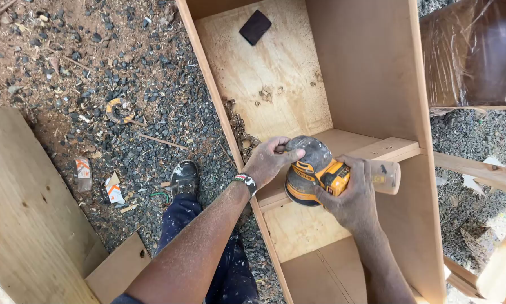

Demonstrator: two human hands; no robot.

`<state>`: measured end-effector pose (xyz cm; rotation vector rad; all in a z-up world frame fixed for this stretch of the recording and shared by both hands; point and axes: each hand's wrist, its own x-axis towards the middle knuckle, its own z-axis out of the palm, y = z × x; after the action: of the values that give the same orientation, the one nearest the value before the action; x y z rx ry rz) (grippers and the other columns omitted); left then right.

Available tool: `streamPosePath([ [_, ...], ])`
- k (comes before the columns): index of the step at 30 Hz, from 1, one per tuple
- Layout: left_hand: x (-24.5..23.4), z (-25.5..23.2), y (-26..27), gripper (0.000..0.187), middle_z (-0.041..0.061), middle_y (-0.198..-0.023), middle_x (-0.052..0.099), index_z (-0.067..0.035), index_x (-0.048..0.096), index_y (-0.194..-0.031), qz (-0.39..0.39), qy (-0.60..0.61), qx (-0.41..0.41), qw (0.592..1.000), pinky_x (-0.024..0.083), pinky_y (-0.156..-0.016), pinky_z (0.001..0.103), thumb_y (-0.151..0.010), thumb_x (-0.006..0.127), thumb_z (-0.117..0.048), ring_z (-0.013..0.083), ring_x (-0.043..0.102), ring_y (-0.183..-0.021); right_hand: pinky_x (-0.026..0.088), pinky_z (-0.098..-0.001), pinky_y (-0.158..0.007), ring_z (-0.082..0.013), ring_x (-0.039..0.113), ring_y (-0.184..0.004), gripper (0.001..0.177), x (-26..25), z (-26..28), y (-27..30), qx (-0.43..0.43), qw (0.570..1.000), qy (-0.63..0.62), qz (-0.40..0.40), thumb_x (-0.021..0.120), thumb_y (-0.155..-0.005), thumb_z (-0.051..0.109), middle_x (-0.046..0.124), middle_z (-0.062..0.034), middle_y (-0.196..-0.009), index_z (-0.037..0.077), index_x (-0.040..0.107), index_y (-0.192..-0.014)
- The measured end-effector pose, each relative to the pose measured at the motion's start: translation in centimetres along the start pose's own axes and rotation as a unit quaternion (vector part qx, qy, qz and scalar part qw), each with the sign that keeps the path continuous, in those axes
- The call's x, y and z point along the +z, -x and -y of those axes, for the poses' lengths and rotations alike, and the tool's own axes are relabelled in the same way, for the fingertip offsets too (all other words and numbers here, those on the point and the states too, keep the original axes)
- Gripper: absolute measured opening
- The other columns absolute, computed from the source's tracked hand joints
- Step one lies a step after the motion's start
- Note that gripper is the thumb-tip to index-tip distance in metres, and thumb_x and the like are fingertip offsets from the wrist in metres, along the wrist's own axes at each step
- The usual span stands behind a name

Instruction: Sanding the surfaces and edges of a wooden cabinet using an orbital sander

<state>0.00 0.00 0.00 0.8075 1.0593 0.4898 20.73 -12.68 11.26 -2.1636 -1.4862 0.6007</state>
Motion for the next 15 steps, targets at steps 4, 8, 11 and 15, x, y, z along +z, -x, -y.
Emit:
streamPosePath([
  [4,-0.3,0.8,-0.7,0.060,0.001,-0.109,0.085,-0.013,0.085,-0.127,-0.033,0.059,-0.008,0.998,0.067,-0.089,0.025,-0.082,0.112,-0.042,0.0071,0.077,-0.098,0.057,-0.0646,-0.119,-0.0515,0.068,-0.141,0.097,-0.6,3.0,-1.7,0.072,0.995,-0.026,0.062,0.113,-0.068,0.032,0.058,-0.0165,-0.142,0.020,0.064,-0.152],
  [8,-1.4,1.3,-1.7,0.056,0.002,-0.104,0.074,-0.012,0.087,-0.121,-0.046,0.062,0.003,0.997,0.067,-0.086,0.027,-0.079,0.114,-0.036,0.0104,0.077,-0.093,0.054,-0.0661,-0.122,-0.0568,0.063,-0.146,0.095,-0.4,3.5,-2.2,0.100,0.989,-0.063,0.083,0.111,-0.072,0.019,0.054,-0.0214,-0.143,0.016,0.059,-0.151],
  [11,-1.4,2.4,-3.1,0.050,0.002,-0.103,0.070,-0.012,0.090,-0.117,-0.045,0.041,0.021,0.998,0.067,-0.086,0.029,-0.080,0.114,-0.035,0.0112,0.077,-0.093,0.054,-0.0678,-0.122,-0.0579,0.061,-0.147,0.095,-0.4,3.0,-2.0,0.087,0.990,-0.064,0.092,0.109,-0.074,0.016,0.050,-0.0209,-0.145,0.015,0.055,-0.152],
  [15,-0.9,2.4,-3.1,0.052,0.001,-0.103,0.070,-0.010,0.090,-0.120,-0.024,0.070,-0.002,0.997,0.065,-0.088,0.025,-0.080,0.113,-0.032,0.0092,0.076,-0.094,0.055,-0.0623,-0.125,-0.0499,0.060,-0.153,0.102,-0.3,1.6,-1.1,0.036,0.994,-0.013,0.098,0.113,-0.072,0.028,0.049,-0.0168,-0.148,0.017,0.052,-0.153],
])
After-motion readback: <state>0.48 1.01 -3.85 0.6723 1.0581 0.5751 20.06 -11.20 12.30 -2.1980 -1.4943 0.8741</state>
